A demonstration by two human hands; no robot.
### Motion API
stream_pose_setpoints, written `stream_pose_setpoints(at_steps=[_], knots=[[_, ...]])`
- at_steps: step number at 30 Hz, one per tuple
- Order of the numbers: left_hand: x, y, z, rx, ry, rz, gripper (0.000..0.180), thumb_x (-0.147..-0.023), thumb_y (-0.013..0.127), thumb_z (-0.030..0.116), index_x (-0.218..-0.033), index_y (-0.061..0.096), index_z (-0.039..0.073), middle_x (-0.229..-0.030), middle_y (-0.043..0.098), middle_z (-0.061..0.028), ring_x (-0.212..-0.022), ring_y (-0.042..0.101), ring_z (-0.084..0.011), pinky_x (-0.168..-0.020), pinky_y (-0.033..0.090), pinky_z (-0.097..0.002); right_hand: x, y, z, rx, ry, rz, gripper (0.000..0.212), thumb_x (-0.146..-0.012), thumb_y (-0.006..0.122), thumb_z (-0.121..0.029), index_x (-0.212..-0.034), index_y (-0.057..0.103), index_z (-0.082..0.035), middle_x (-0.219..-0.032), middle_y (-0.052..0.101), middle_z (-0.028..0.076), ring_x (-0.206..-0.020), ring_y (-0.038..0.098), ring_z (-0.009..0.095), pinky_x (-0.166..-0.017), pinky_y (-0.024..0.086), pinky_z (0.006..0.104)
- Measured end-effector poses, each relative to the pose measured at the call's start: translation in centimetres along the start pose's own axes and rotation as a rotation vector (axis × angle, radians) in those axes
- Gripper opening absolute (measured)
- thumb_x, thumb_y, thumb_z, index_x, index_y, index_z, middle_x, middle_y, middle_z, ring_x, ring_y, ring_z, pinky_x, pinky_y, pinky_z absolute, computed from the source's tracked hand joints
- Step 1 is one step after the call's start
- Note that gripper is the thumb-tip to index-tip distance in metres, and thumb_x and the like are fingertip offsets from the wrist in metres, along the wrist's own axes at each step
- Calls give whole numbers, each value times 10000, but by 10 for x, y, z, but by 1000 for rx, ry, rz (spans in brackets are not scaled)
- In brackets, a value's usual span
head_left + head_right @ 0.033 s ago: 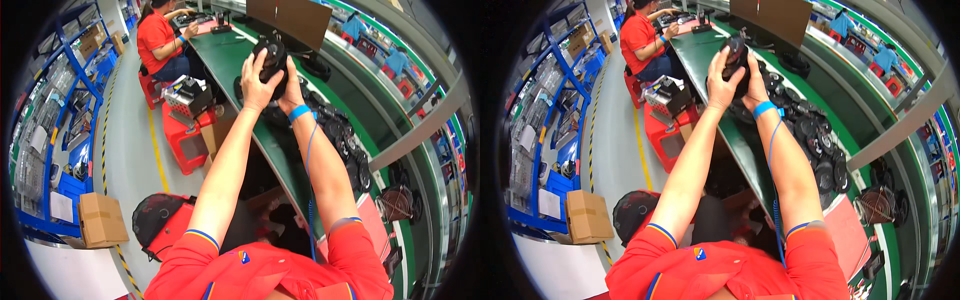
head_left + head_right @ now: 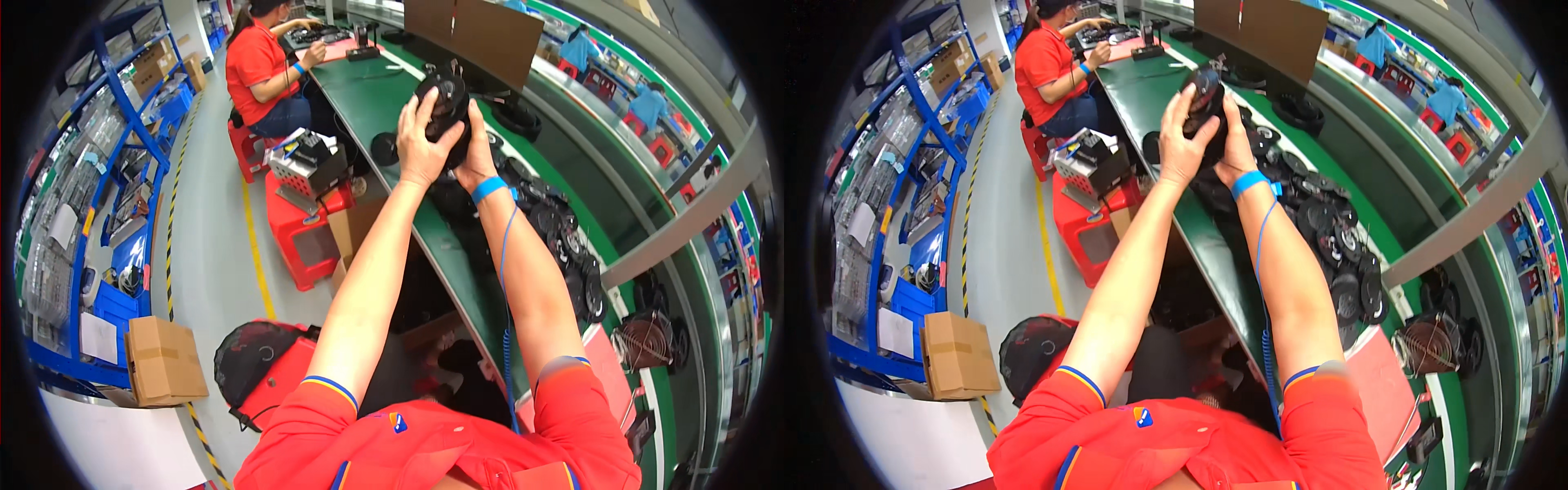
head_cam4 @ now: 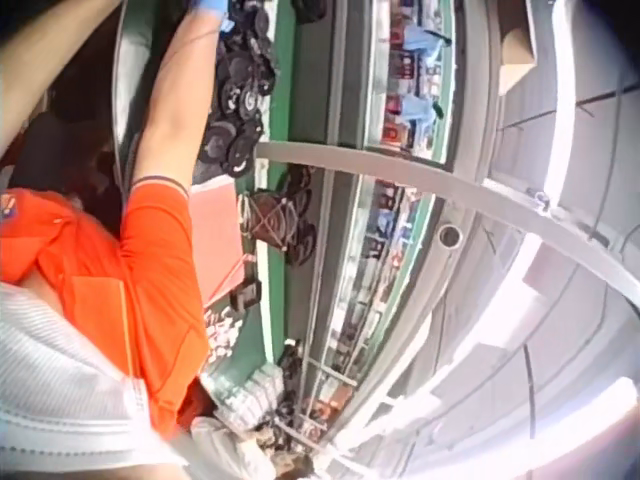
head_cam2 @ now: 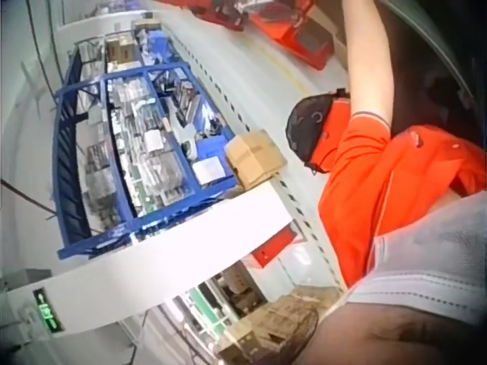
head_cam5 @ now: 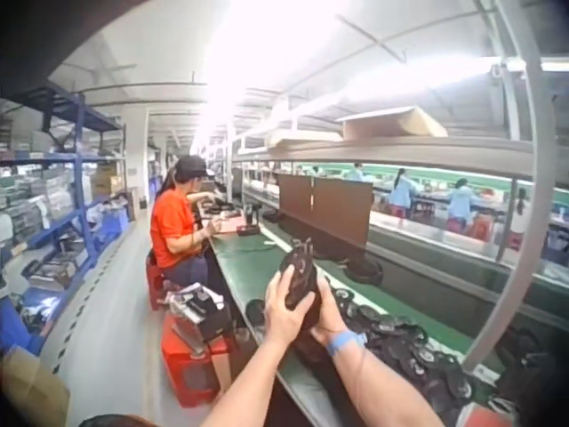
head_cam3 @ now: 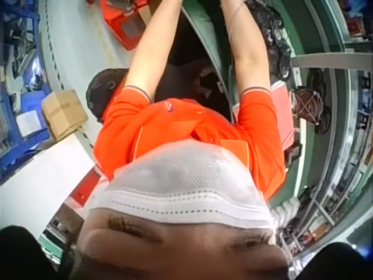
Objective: Soldering electronic components onto headphone circuit boards and assembling parts on a factory line.
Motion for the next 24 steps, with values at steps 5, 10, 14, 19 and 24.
stream_pose_setpoints(at_steps=[5,10,14,19,24], knots=[[22,34,-51,207,-211,-104,668,-731,705,452,-1309,509,182,-1280,501,-203,-1212,441,-387,-1000,361,-443,-19,-38,14,53,159,56,511,-881,491,-565,-1137,609,-139,-1102,637,39,-1010,588,223,-915,453,391],[29,62,-50,-110,-176,-227,588,-741,651,534,-1221,593,198,-1279,537,-127,-1236,432,-341,-1038,253,-509,-46,-100,-5,146,266,209,451,-882,514,-538,-1049,620,-133,-1047,650,75,-956,615,230,-848,489,417],[24,60,-51,-150,-137,-226,544,-780,607,542,-1159,628,153,-1271,545,-144,-1238,437,-324,-1048,222,-501,-45,-85,-39,756,247,346,505,-840,606,-483,-1095,583,-47,-1160,586,121,-1051,566,276,-759,496,501],[27,64,-59,-105,-130,-206,478,-829,566,523,-1071,668,123,-1207,585,-144,-1189,484,-303,-1029,266,-476,-48,-82,-63,1611,24,333,543,-762,686,-403,-1154,603,-36,-1097,637,187,-936,636,338,-776,518,417],[23,64,-60,42,-122,-127,409,-847,573,453,-977,690,84,-1128,612,-174,-1109,541,-334,-969,371,-425,-18,-36,-59,1948,-729,153,422,-805,645,-310,-1144,603,-62,-1255,524,212,-1170,476,381,-994,382,425]])
Point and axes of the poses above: each hand's wrist, its own x-axis away from the middle knuckle, its own y-axis out of the palm, z = x × y, the point moved 3 cm from there along -x, towards the middle knuckle
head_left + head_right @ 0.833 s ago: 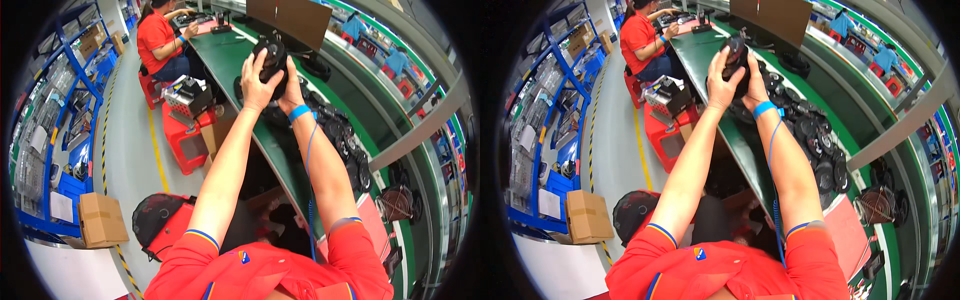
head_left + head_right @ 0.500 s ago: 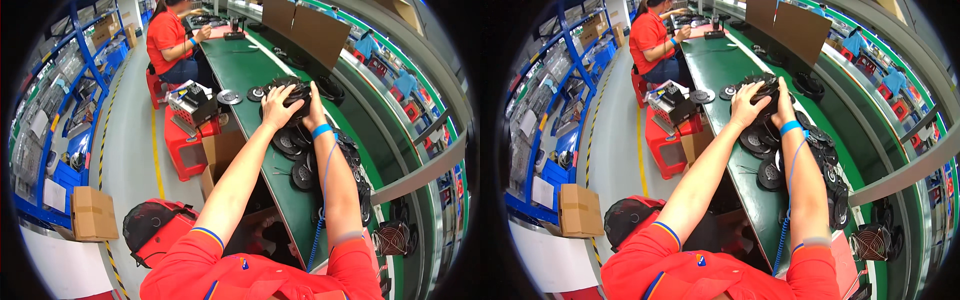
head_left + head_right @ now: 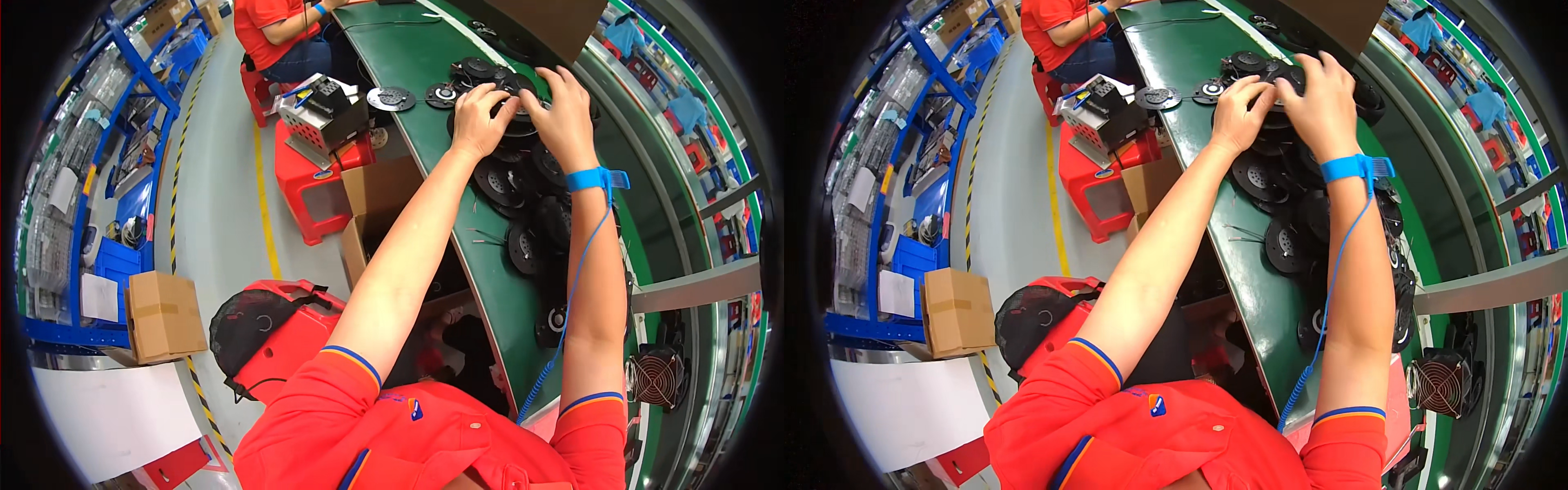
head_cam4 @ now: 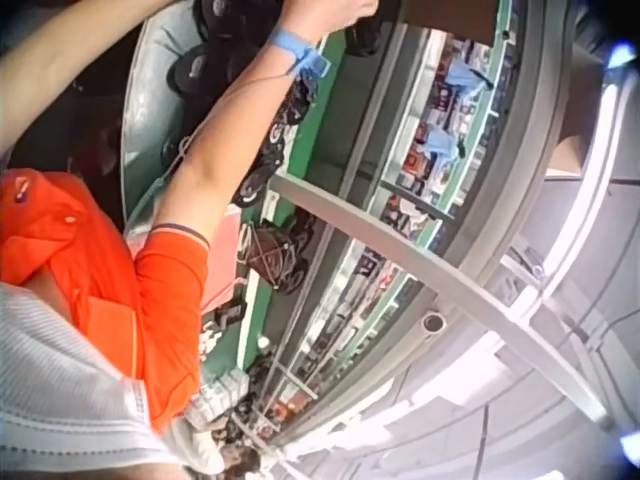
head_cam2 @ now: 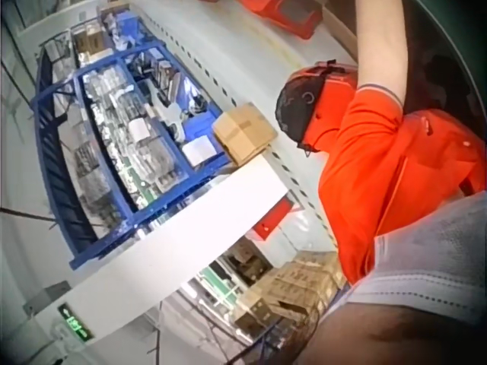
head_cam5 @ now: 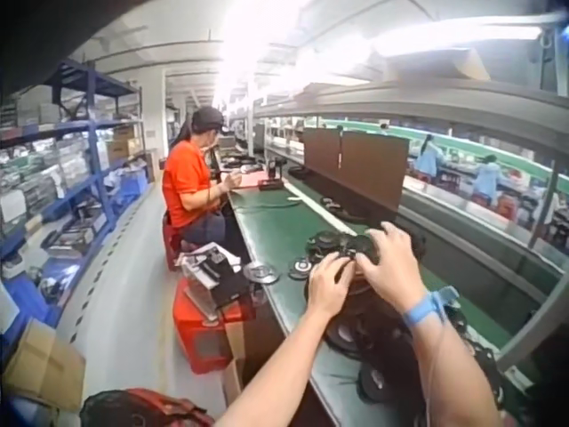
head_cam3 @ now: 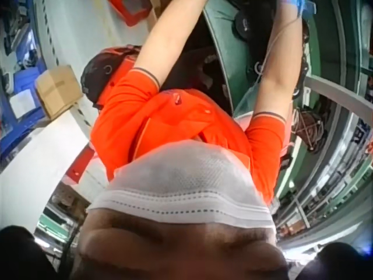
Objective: Soldering electronic components onto headphone circuit boards and assembling parts on a factory line.
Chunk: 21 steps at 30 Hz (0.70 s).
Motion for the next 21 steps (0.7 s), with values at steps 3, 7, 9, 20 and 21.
stream_pose_setpoints(at_steps=[3,7,9,20,21], knots=[[-2,-10,-5,148,-30,85,279,-846,593,308,-930,685,58,-1047,630,-189,-1024,580,-356,-894,451,-399,5,4,-38,-73,-282,-19,380,-780,663,-237,-1122,613,-80,-1193,573,167,-1140,499,370,-991,390,432],[-5,-29,-6,198,-58,417,193,-728,606,25,-916,647,5,-1031,629,-160,-995,596,-323,-869,471,-362,20,27,-52,67,-291,-195,303,-860,572,-324,-1092,630,-138,-1008,659,109,-1065,563,296,-894,425,414],[-2,-50,-6,-157,46,572,243,-695,598,-25,-918,652,56,-1136,561,-140,-1131,489,-318,-989,363,-403,26,32,-40,244,-206,-443,312,-856,578,-343,-1098,634,-154,-1015,659,76,-1059,567,266,-919,404,417],[6,-56,-48,-683,-401,-69,630,-839,529,533,-1159,590,-6,-1365,385,-278,-1323,258,-434,-1071,212,-508,35,42,-24,213,-183,-418,296,-807,633,-301,-1052,664,-136,-1115,623,84,-1086,547,285,-944,405,423],[6,-51,-46,-661,-329,-140,622,-839,531,533,-1151,597,-1,-1358,400,-271,-1321,272,-418,-1072,210,-499,33,42,-27,206,-184,-410,300,-804,634,-299,-1053,663,-133,-1118,622,88,-1083,550,290,-941,408,422]])
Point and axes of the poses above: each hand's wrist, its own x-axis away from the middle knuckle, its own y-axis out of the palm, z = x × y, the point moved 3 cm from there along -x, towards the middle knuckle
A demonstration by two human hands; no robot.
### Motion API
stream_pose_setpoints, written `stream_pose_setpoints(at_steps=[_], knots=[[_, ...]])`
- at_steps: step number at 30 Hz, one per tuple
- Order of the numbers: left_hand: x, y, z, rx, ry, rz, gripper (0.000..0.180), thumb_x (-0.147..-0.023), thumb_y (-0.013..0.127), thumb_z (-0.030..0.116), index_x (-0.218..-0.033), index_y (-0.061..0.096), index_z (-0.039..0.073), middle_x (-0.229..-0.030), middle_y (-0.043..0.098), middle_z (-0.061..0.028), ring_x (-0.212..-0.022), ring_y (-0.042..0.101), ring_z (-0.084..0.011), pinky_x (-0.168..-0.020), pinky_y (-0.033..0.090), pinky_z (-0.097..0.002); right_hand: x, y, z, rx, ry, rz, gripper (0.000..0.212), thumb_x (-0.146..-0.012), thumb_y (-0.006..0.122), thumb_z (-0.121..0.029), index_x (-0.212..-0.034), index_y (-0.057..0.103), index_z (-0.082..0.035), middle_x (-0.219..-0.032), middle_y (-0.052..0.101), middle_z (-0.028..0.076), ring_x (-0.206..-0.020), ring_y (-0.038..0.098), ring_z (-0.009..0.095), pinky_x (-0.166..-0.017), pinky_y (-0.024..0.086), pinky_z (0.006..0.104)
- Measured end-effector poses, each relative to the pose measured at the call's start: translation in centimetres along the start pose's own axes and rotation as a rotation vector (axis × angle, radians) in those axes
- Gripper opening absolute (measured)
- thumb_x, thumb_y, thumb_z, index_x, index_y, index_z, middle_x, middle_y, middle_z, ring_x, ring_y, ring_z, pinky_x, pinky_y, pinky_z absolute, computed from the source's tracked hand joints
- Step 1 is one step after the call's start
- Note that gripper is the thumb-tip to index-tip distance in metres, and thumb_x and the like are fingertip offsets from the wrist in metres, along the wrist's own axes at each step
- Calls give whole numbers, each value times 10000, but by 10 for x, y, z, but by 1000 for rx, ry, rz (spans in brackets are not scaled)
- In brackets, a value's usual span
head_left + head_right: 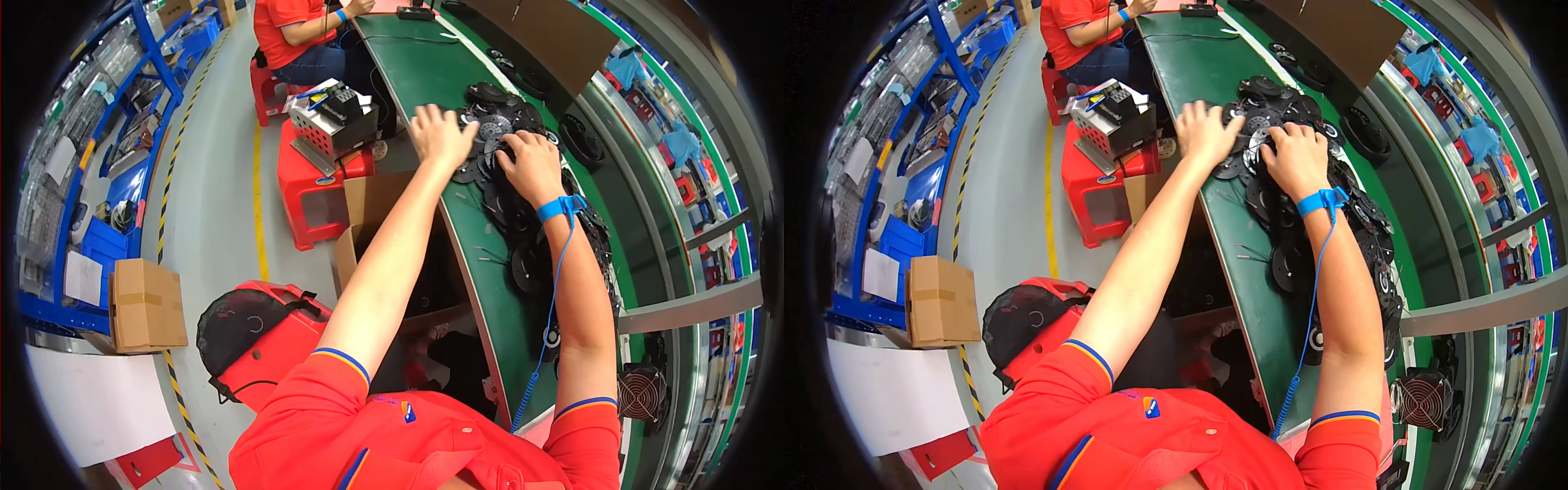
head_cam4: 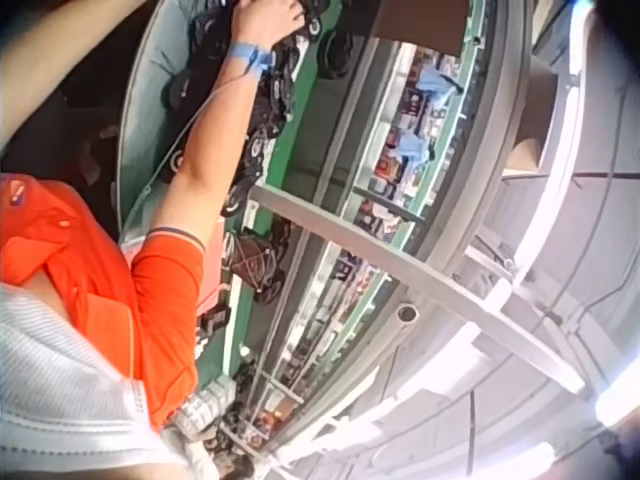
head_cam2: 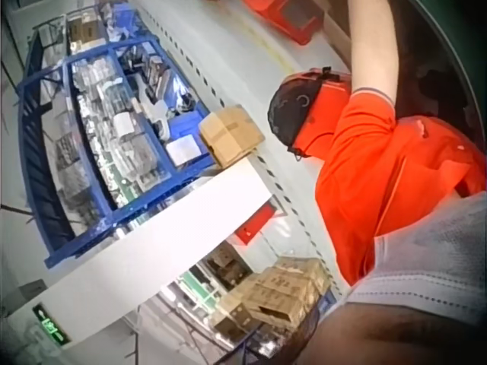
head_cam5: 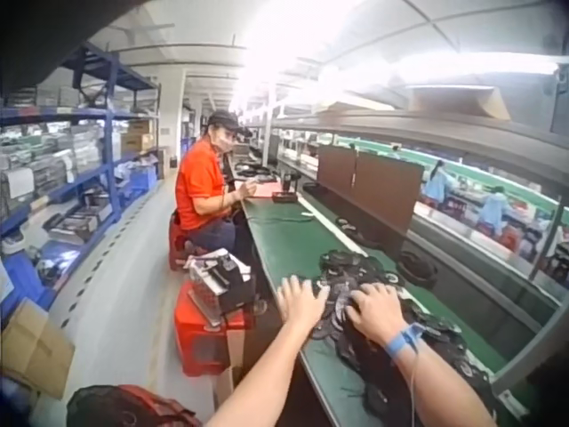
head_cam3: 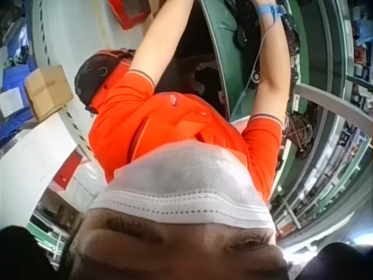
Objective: Soldering electronic components onto headphone circuit boards and assembling parts on a factory line.
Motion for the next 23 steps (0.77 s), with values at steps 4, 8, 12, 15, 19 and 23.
stream_pose_setpoints(at_steps=[4,8,12,15,19,23], knots=[[4,5,15,186,93,54,561,-845,537,522,-1118,618,39,-1234,532,-213,-1232,410,-371,-1037,286,-463,-3,-9,-1,-51,8,-22,355,-769,671,-273,-1088,640,-120,-1140,609,104,-1097,539,310,-940,414,431],[0,-2,5,336,18,333,532,-877,513,508,-1037,637,15,-1162,578,-205,-1147,485,-365,-994,345,-441,-4,-28,-5,-72,-21,-84,428,-764,658,-289,-1162,609,-142,-1177,589,98,-1143,509,304,-956,392,454],[-1,-8,-11,637,-137,356,496,-914,489,457,-994,637,-10,-1066,618,-213,-1032,568,-347,-893,425,-396,-4,-55,-21,-84,-93,-109,466,-747,690,-245,-1186,583,-132,-1208,574,128,-1168,488,335,-988,391,427],[4,-12,-20,909,-339,368,518,-940,461,454,-992,630,-33,-1007,644,-175,-952,600,-239,-851,440,-346,-9,-77,-45,-264,-77,-98,444,-779,676,-249,-1182,579,-92,-1193,585,139,-1155,494,338,-974,412,405],[16,-3,-31,1377,-417,603,420,-974,446,334,-989,613,-51,-998,655,-150,-940,612,-223,-849,452,-332,-13,-79,-89,-419,-119,82,385,-804,655,-269,-1120,612,-52,-1049,640,167,-976,599,347,-854,475,395],[57,48,-133,1474,-514,434,349,-974,456,299,-1024,619,-6,-978,655,-154,-945,620,-235,-866,457,-304,1,-70,-177,-872,-145,147,358,-844,624,-281,-1111,630,-42,-1007,661,191,-926,647,314,-788,501,362]])
Point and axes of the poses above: each hand's wrist, its own x-axis away from the middle knuckle, its own y-axis out of the palm, z = x × y, the point moved 3 cm from there along -x, towards the middle knuckle
